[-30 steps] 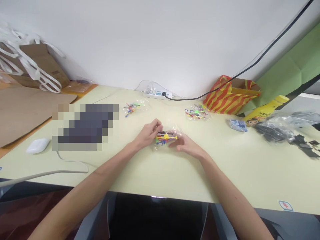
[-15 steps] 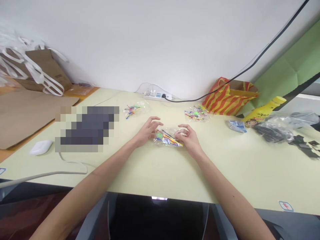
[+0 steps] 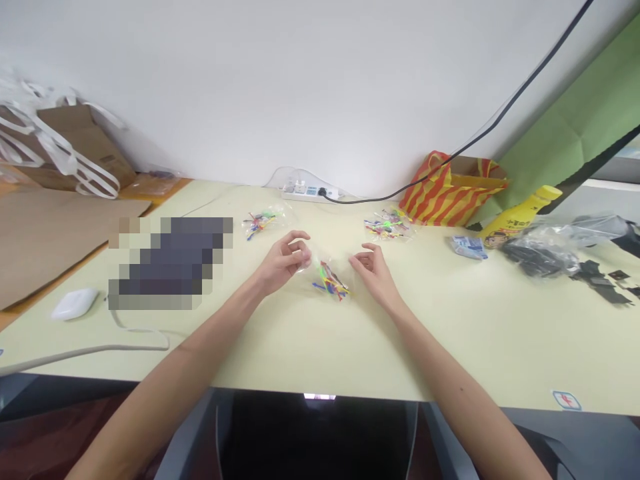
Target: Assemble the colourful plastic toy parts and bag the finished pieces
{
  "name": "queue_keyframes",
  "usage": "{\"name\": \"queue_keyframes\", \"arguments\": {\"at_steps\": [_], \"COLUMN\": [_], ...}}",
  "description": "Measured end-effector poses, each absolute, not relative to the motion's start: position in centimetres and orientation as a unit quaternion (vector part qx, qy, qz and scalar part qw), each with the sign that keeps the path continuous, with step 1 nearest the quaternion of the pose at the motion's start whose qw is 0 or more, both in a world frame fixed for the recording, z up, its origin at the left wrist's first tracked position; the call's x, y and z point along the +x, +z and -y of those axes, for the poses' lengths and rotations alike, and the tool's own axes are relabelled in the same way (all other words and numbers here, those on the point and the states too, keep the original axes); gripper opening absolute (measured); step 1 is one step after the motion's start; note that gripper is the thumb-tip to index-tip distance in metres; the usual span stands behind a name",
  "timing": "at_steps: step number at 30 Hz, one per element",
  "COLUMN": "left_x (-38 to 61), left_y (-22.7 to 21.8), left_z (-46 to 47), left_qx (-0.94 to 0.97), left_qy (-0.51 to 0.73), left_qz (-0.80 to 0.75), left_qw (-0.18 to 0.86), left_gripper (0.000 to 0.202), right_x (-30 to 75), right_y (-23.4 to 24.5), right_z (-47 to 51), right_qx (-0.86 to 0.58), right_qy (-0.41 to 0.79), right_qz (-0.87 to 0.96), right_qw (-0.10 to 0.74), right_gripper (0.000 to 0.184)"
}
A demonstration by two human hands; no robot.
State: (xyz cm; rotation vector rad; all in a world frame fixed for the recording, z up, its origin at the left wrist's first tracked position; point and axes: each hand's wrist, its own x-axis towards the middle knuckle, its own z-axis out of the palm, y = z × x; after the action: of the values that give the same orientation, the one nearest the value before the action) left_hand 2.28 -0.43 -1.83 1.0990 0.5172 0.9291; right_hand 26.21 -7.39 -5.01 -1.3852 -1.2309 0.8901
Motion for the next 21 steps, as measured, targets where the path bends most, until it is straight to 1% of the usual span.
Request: {"name": "queue_keyframes", "arguments": {"at_steps": [5,8,12,17,21], "left_x": [2.6,2.8,2.7,1.7,0.0], "left_y": [-1.1,-1.0,-1.0,-0.8,-0.3], "left_z": [1.4,1.6,1.4,0.5,-0.9], "left_qx": [0.481,0.457,0.448,0.391,0.387], "left_qy": [0.425,0.463,0.488,0.525,0.558], "left_qz": [-0.195,-0.188,-0.202,-0.198,-0.212], "left_qw": [0.741,0.736,0.721,0.73,0.703], "left_gripper": [0.042,0.041,0.035,0.029,0.025], "right_x": [26.4,26.2,26.0,26.3,26.4], "right_y": [-5.3,-5.2,-4.8,-4.2,-3.8], "right_z": [7.3,7.6,7.8,8.0,8.3], "right_qx": [-0.6,-0.606,-0.608,-0.597,-0.588], "right_qy": [0.312,0.293,0.276,0.283,0.306], "right_qz": [0.556,0.566,0.572,0.575,0.59], "right_qw": [0.483,0.476,0.476,0.482,0.461], "right_gripper": [0.055,0.052,0.05,0.048,0.047]}}
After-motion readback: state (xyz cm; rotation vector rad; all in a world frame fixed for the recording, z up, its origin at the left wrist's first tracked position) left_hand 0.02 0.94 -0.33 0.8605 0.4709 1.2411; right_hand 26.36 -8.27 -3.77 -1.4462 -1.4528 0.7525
